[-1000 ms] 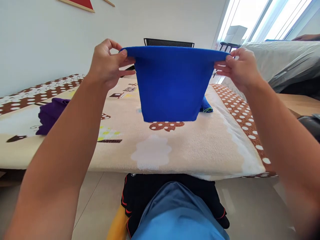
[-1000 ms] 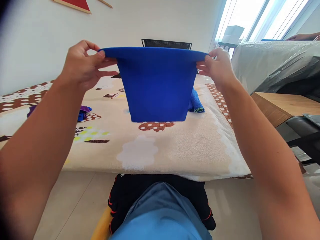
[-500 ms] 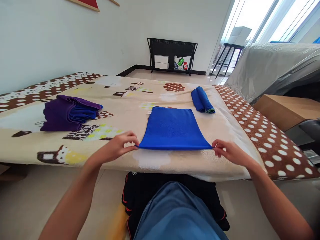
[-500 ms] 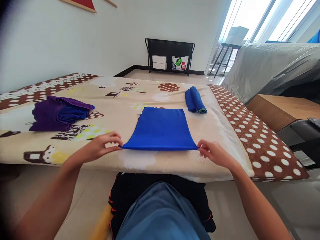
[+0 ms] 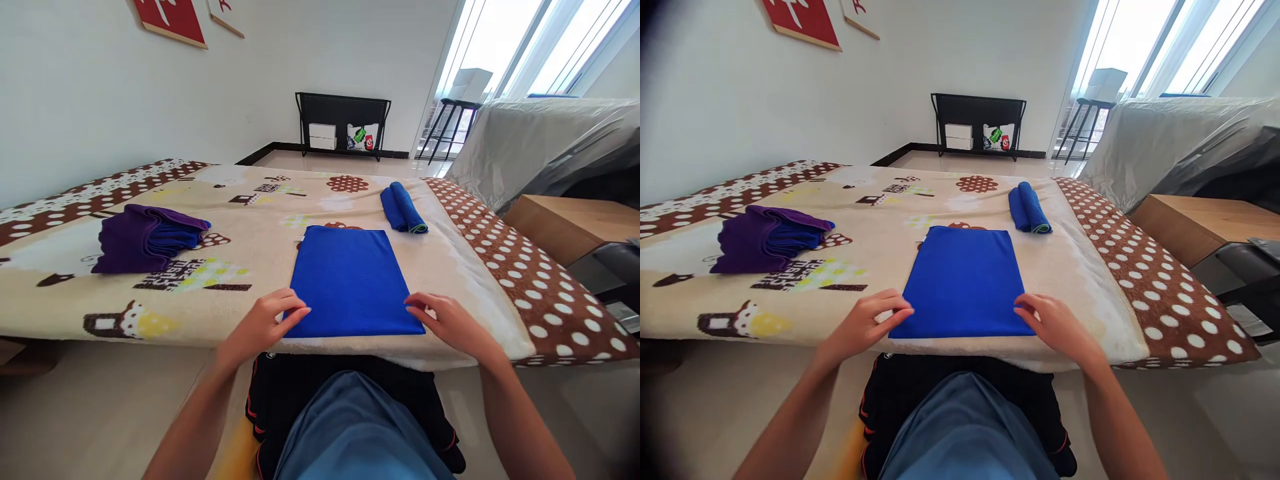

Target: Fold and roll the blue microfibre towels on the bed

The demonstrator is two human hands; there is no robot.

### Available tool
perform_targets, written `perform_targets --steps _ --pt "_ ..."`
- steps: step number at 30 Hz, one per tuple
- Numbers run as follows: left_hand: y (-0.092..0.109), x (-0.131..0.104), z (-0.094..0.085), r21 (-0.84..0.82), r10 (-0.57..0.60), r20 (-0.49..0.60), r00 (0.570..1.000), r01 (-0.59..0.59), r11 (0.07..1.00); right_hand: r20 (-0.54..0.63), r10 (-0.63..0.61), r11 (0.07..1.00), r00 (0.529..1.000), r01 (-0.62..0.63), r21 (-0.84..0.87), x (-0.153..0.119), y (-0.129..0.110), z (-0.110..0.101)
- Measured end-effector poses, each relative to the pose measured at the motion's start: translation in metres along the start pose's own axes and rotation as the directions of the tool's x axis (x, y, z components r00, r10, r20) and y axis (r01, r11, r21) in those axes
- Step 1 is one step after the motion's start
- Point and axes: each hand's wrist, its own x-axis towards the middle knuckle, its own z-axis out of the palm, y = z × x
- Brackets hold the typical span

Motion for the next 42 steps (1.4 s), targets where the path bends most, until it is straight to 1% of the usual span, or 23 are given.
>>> perform_targets --steps 2,4,6,8,9,11,13,15,17,20,22,24,26,28,29,30,31,33,35,37,39,40,42 --pt "0.011 0.022 0.027 0.001 0.011 -0.134 0.991 -0.011 1.0 -0.21 -0.043 0.999 0.977 0.046 0.006 0.021 -0.021 0.026" --pt "0.015 0.044 0.059 0.067 0.026 -0.204 0.979 -0.013 0.998 -0.331 -0.128 0.991 0.935 0.11 -0.072 0.044 -0.04 0.058" --pt "0.015 0.059 0.089 0.157 0.04 -0.198 0.979 -0.008 0.988 -0.381 -0.18 0.98 0.907 0.134 -0.146 0.063 -0.051 0.087" --pt "0.013 0.065 0.112 0.264 0.04 -0.164 0.986 0.005 0.965 -0.394 -0.175 0.974 0.902 0.1 -0.203 0.072 -0.055 0.11" --pt "0.012 0.065 0.119 0.32 0.037 -0.147 0.988 0.012 0.947 -0.395 -0.156 0.971 0.905 0.069 -0.227 0.072 -0.054 0.117" --pt "0.014 0.06 0.127 0.417 0.037 -0.128 0.991 0.02 0.909 -0.403 -0.115 0.963 0.908 0.003 -0.268 0.065 -0.05 0.126" --pt "0.017 0.052 0.129 0.475 0.04 -0.127 0.991 0.025 0.88 -0.434 -0.088 0.953 0.897 -0.051 -0.3 0.055 -0.045 0.128" --pt "0.019 0.044 0.128 0.505 0.032 -0.152 0.988 0.05 0.862 -0.487 -0.077 0.941 0.87 -0.098 -0.325 0.045 -0.04 0.129" --pt "0.018 0.034 0.128 0.525 -0.001 -0.214 0.977 0.115 0.843 -0.545 -0.076 0.929 0.835 -0.14 -0.343 0.036 -0.034 0.13" --pt "0.009 0.016 0.129 0.534 -0.061 -0.336 0.94 0.244 0.809 -0.612 -0.086 0.915 0.787 -0.182 -0.362 0.021 -0.025 0.134" --pt "0.0 0.004 0.126 0.53 -0.077 -0.382 0.921 0.286 0.798 -0.623 -0.094 0.909 0.777 -0.189 -0.372 0.011 -0.02 0.133" --pt "-0.005 -0.003 0.116 0.523 -0.092 -0.372 0.924 0.29 0.801 -0.607 -0.071 0.907 0.792 -0.201 -0.369 0.005 -0.02 0.125" --pt "-0.003 -0.001 0.099 0.511 -0.146 -0.304 0.941 0.291 0.809 -0.556 0.011 0.902 0.831 -0.247 -0.353 0.008 -0.025 0.109" --pt "0.003 0.012 0.08 0.511 -0.238 -0.219 0.946 0.319 0.798 -0.479 0.1 0.893 0.872 -0.291 -0.343 0.022 -0.037 0.092" --pt "0.007 0.022 0.072 0.519 -0.279 -0.19 0.941 0.338 0.785 -0.446 0.115 0.896 0.888 -0.287 -0.34 0.033 -0.044 0.086" --pt "0.011 0.033 0.066 0.532 -0.297 -0.18 0.938 0.347 0.772 -0.423 0.096 0.907 0.901 -0.254 -0.335 0.045 -0.05 0.082" --pt "0.013 0.044 0.064 0.537 -0.28 -0.187 0.942 0.337 0.773 -0.406 0.053 0.924 0.912 -0.199 -0.328 0.058 -0.057 0.082" --pt "0.014 0.061 0.07 0.526 -0.188 -0.217 0.958 0.277 0.804 -0.375 -0.042 0.949 0.926 -0.08 -0.304 0.08 -0.065 0.091" --pt "0.009 0.067 0.086 0.487 -0.107 -0.229 0.967 0.209 0.848 -0.331 -0.074 0.959 0.941 -0.025 -0.283 0.09 -0.064 0.105" --pt "0.0 0.06 0.101 0.458 -0.106 -0.221 0.969 0.199 0.867 -0.317 -0.039 0.959 0.948 -0.053 -0.277 0.086 -0.054 0.118" --pt "-0.009 0.045 0.107 0.448 -0.135 -0.215 0.967 0.22 0.866 -0.357 0.021 0.949 0.934 -0.131 -0.286 0.069 -0.036 0.123" --pt "-0.013 0.035 0.105 0.446 -0.144 -0.211 0.967 0.226 0.866 -0.388 0.052 0.94 0.92 -0.176 -0.291 0.058 -0.026 0.122" --pt "-0.023 0.018 0.092 0.418 -0.142 -0.167 0.976 0.201 0.886 -0.429 0.1 0.919 0.898 -0.248 -0.305 0.038 -0.008 0.112"
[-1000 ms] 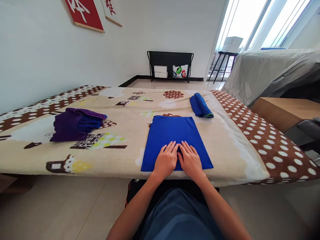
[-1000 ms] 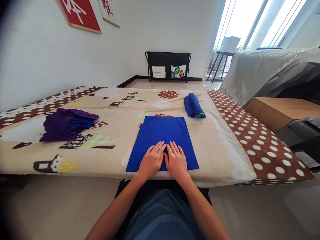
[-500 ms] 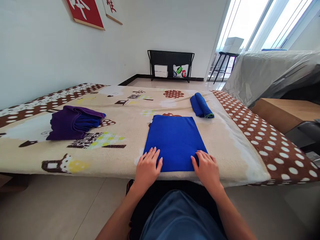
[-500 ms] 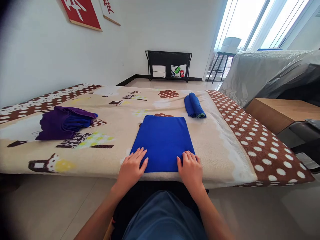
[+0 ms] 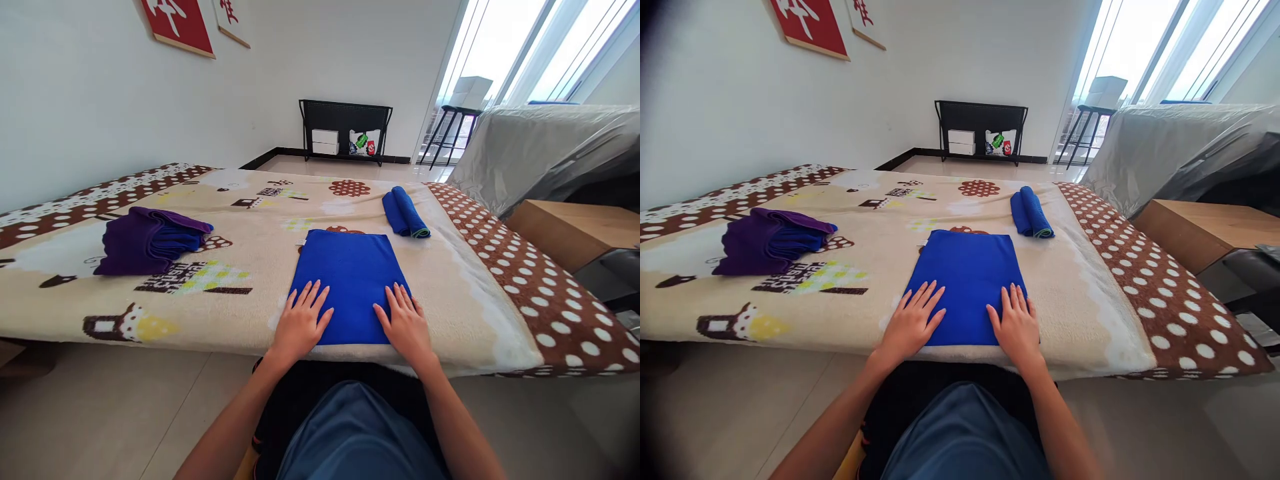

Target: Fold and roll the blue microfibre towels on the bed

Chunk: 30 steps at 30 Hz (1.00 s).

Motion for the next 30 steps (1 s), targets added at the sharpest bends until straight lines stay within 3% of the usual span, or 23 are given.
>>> perform_targets --steps 2,4,7,10,12,14,16,19,24,30 --pt "-0.019 -0.003 -0.017 -0.106 0.075 0.093 0.993 -0.065 0.992 0.03 0.034 0.998 0.999 -0.033 -0.053 0.001 0.018 -0.014" --pt "-0.034 0.01 -0.035 -0.244 0.112 0.179 0.977 -0.066 0.968 0.125 0.045 0.995 0.991 -0.033 -0.099 0.02 0.024 -0.028" --pt "-0.044 0.058 -0.049 -0.27 -0.03 0.19 0.981 0.082 0.959 0.268 -0.071 0.996 0.961 0.082 -0.029 0.075 0.008 -0.034" --pt "-0.045 0.124 -0.039 -0.144 -0.192 0.135 0.972 0.211 0.967 0.344 -0.282 0.959 0.895 0.258 0.114 0.137 -0.02 -0.014" --pt "-0.049 0.16 -0.021 -0.083 -0.317 0.126 0.94 0.328 0.941 0.388 -0.322 0.946 0.864 0.282 0.158 0.166 -0.033 0.008" --pt "-0.056 0.183 -0.003 -0.038 -0.414 0.143 0.899 0.423 0.905 0.4 -0.301 0.953 0.866 0.257 0.16 0.182 -0.036 0.029" --pt "-0.066 0.193 0.013 -0.012 -0.443 0.159 0.882 0.45 0.893 0.388 -0.241 0.969 0.889 0.203 0.137 0.189 -0.028 0.042" --pt "-0.079 0.195 0.026 -0.002 -0.407 0.168 0.898 0.413 0.911 0.37 -0.118 0.992 0.921 0.093 0.086 0.193 -0.004 0.048" --pt "-0.089 0.198 0.032 0.01 -0.416 0.148 0.897 0.419 0.908 0.361 0.065 0.997 0.93 -0.071 0.002 0.198 0.036 0.047" --pt "-0.088 0.2 0.037 0.022 -0.455 0.106 0.884 0.455 0.89 0.34 0.179 0.984 0.923 -0.17 -0.057 0.2 0.05 0.052"
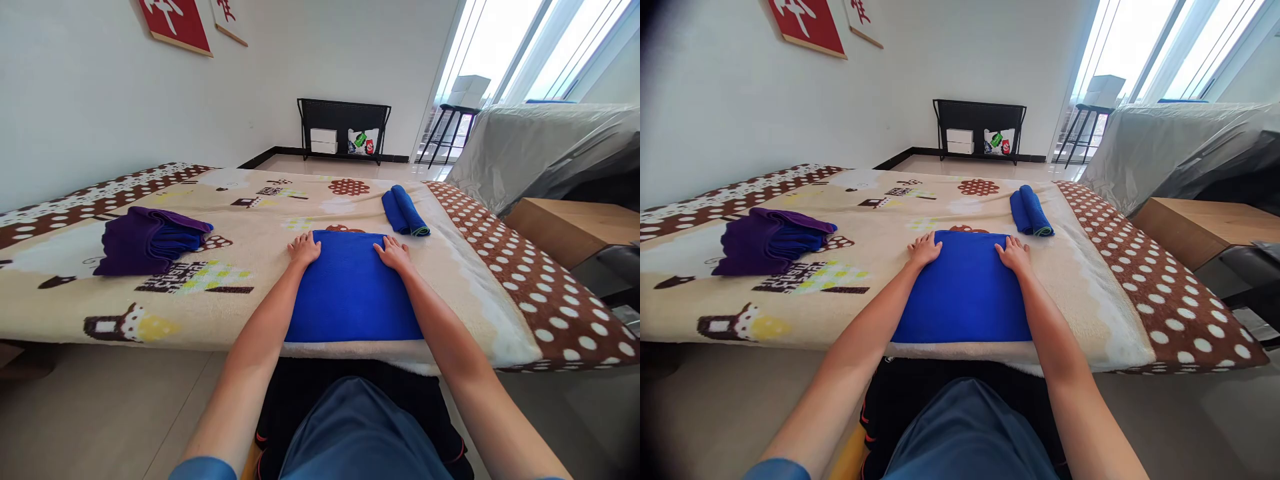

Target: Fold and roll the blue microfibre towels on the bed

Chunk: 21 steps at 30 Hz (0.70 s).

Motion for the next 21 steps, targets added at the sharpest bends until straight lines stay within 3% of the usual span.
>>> perform_targets --steps 5,13,21 --pt "-0.001 -0.001 -0.004 -0.007 0.074 0.041 0.996 -0.073 0.997 -0.013 0.017 1.0 1.0 -0.017 0.0 0.001 0.0 0.003" --pt "0.003 0.01 -0.013 -0.045 0.037 0.066 0.997 -0.034 0.998 -0.02 0.018 1.0 1.0 -0.017 0.017 0.001 0.002 0.005" --pt "0.005 0.011 -0.011 -0.035 0.074 0.035 0.997 -0.073 0.997 -0.037 0.022 0.999 0.999 -0.021 0.033 0.002 0.001 0.005"
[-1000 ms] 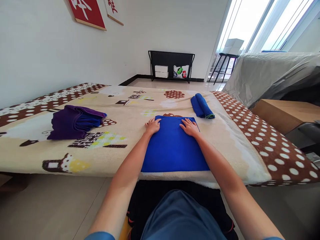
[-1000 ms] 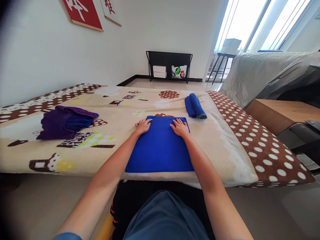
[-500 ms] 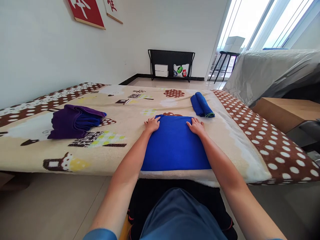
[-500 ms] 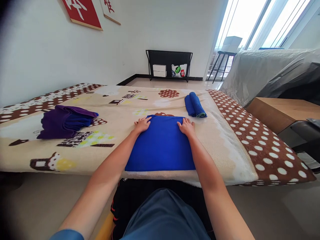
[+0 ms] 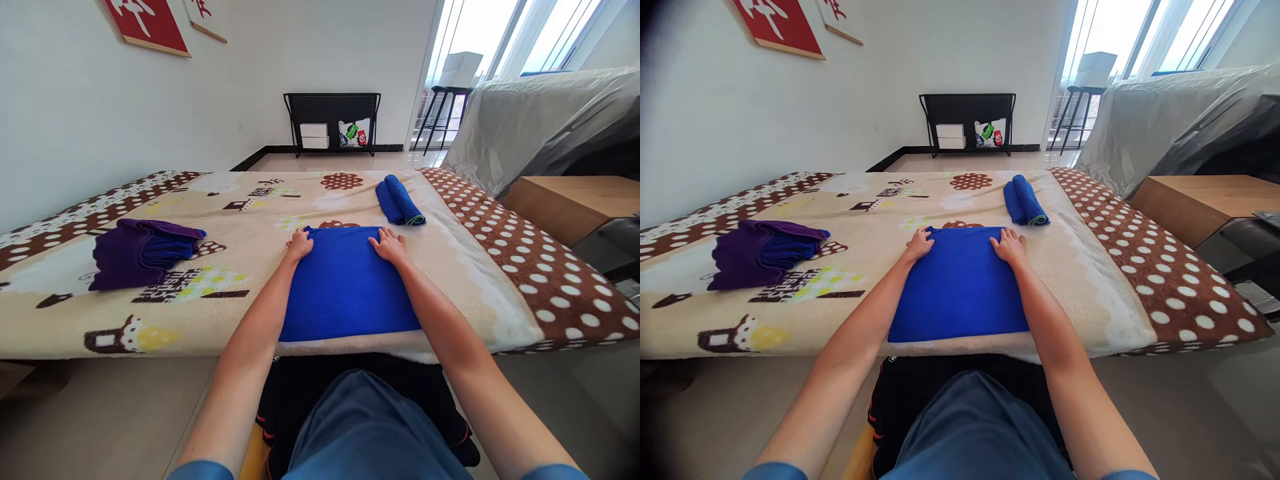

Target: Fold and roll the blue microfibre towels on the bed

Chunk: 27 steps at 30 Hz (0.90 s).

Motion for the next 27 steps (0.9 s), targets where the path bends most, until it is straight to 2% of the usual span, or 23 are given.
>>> perform_targets --steps 6,8,10,14,16,19,22,25,27 --pt "0.007 -0.011 0.0 0.078 0.014 -0.072 0.997 -0.008 0.997 -0.066 0.002 1.0 0.998 -0.003 -0.013 -0.009 -0.007 -0.008" --pt "0.014 -0.016 0.001 0.113 0.034 -0.109 0.993 -0.022 0.993 -0.115 -0.017 1.0 0.993 0.014 -0.024 -0.012 -0.018 -0.011" --pt "0.026 -0.019 0.006 0.14 0.089 -0.11 0.99 -0.074 0.987 -0.14 -0.092 0.996 0.986 0.088 -0.031 -0.015 -0.034 -0.011" --pt "0.049 -0.018 0.022 0.152 0.233 0.042 0.972 -0.237 0.96 -0.063 -0.31 0.951 0.949 0.31 -0.009 -0.016 -0.07 -0.002" --pt "0.052 -0.016 0.028 0.152 0.239 0.103 0.966 -0.252 0.956 -0.024 -0.35 0.937 0.937 0.35 0.012 -0.015 -0.078 0.005" --pt "0.039 -0.014 0.027 0.175 0.138 0.089 0.986 -0.152 0.973 -0.015 -0.283 0.959 0.959 0.284 0.027 -0.011 -0.068 0.007" --pt "0.016 -0.013 0.019 0.199 0.024 0.044 0.999 -0.032 0.979 -0.022 -0.154 0.988 0.988 0.154 0.029 -0.007 -0.04 0.002" --pt "0.002 -0.013 0.009 0.213 -0.011 0.039 0.999 0.002 0.977 -0.025 -0.069 0.997 0.997 0.07 0.025 -0.005 -0.018 -0.004" --pt "0.004 -0.014 0.005 0.225 -0.008 0.035 0.999 0.0 0.974 -0.033 -0.034 0.999 0.999 0.034 0.019 -0.006 -0.015 -0.006"
